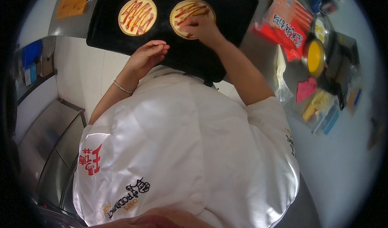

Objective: The person brushes egg wash onto tart shells, pipes red sauce in a zigzag pattern, slices sausage, and arranges the pieces on the tarts. The tarts are placed on a baking tray.

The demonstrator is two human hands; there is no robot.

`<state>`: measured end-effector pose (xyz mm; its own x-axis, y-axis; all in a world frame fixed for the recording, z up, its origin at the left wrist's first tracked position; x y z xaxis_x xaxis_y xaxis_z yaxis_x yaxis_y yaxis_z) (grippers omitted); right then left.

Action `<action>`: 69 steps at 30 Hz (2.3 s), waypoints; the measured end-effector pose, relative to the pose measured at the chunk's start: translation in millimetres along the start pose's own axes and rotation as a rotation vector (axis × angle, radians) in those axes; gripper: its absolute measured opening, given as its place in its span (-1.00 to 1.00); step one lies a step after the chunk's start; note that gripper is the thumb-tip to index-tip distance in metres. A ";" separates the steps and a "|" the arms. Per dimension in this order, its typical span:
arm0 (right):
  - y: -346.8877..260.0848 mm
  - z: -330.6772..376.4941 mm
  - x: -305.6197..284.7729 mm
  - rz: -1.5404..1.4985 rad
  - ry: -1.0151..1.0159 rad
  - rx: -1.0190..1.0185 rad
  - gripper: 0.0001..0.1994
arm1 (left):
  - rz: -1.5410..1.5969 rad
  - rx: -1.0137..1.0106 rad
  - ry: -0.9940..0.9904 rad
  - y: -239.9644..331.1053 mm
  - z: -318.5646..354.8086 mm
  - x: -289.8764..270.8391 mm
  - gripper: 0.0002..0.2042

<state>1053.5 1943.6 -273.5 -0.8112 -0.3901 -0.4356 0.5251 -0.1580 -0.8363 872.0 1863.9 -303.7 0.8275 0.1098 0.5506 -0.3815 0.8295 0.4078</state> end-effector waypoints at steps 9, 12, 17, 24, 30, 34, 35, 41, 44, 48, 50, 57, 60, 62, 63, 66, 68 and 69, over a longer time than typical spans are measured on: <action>37.5 -51.9 -51.3 0.471 0.169 0.055 -0.80 | 0.003 -0.006 -0.027 0.8 4.8 11.8 -0.77; 39.8 -58.4 -39.3 0.656 0.200 -0.071 -0.85 | 0.039 -0.011 -0.021 4.4 7.7 10.3 -0.77; 19.9 -55.5 -35.5 0.879 0.303 -0.179 -0.90 | 0.038 0.015 -0.059 5.6 10.3 8.9 -0.74; -27.9 -8.6 7.6 0.249 0.032 -0.275 -0.81 | -0.042 0.007 -0.044 3.1 7.5 14.8 -0.70; -41.4 42.2 40.3 0.172 -0.031 -0.265 -0.85 | -0.122 -0.028 -0.113 -1.0 4.0 21.4 -0.68; -30.5 47.5 30.5 0.082 0.007 -0.227 -0.89 | -0.152 -0.056 -0.176 -3.6 7.2 29.1 -0.66; -26.3 46.9 24.2 0.062 0.009 -0.207 -0.89 | -0.149 -0.043 -0.144 -1.5 8.1 27.5 -0.66; 47.0 15.2 -55.7 0.314 0.352 -0.059 -0.79 | -0.044 -0.012 -0.134 3.4 9.0 21.9 -0.71; 46.1 8.1 -55.6 0.441 0.336 -0.047 -0.79 | -0.063 -0.014 -0.138 2.0 10.8 26.4 -0.72; 34.6 -3.7 -29.8 0.647 0.247 -0.076 -0.84 | -0.106 -0.015 -0.122 0.9 14.8 32.7 -0.70; 24.4 -4.0 -22.2 0.743 0.340 -0.180 -0.88 | -0.113 -0.016 -0.112 2.0 16.8 32.5 -0.71; -24.1 27.2 -24.1 0.595 0.548 -0.438 -0.86 | -0.219 -0.038 -0.083 -6.2 10.3 11.6 -0.73; -37.3 43.3 14.7 0.268 0.183 -0.334 -0.85 | -0.192 -0.028 -0.084 -8.3 6.1 10.7 -0.68; -40.4 52.8 37.5 0.120 0.102 -0.318 -0.86 | -0.208 -0.017 -0.080 -4.9 6.4 12.8 -0.66; -39.6 54.7 44.3 0.058 0.081 -0.279 -0.87 | -0.240 -0.011 -0.080 -2.2 6.0 15.2 -0.65; -35.1 55.4 50.0 0.059 0.034 -0.218 -0.85 | -0.324 -0.033 -0.068 -0.6 6.7 17.7 -0.62; -34.7 56.0 52.2 0.091 0.010 -0.197 -0.84 | -0.371 -0.058 -0.095 0.3 8.9 21.4 -0.60; -36.0 57.8 52.6 0.101 0.005 -0.187 -0.83 | -0.389 -0.069 -0.128 0.3 10.8 25.5 -0.59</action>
<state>1006.8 1876.3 -247.1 -0.7586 -0.3907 -0.5214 0.5469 0.0532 -0.8355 888.6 1861.1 -281.6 0.8447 -0.2846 0.4532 -0.0183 0.8311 0.5559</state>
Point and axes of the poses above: each hand's wrist, its own z-axis away from the middle knuckle, its own x-axis out of the palm, y = z × x, the point moved 9 cm from there along -z, towards the middle knuckle, and after that the axes turned 6 degrees about z, right-handed, at the moved point
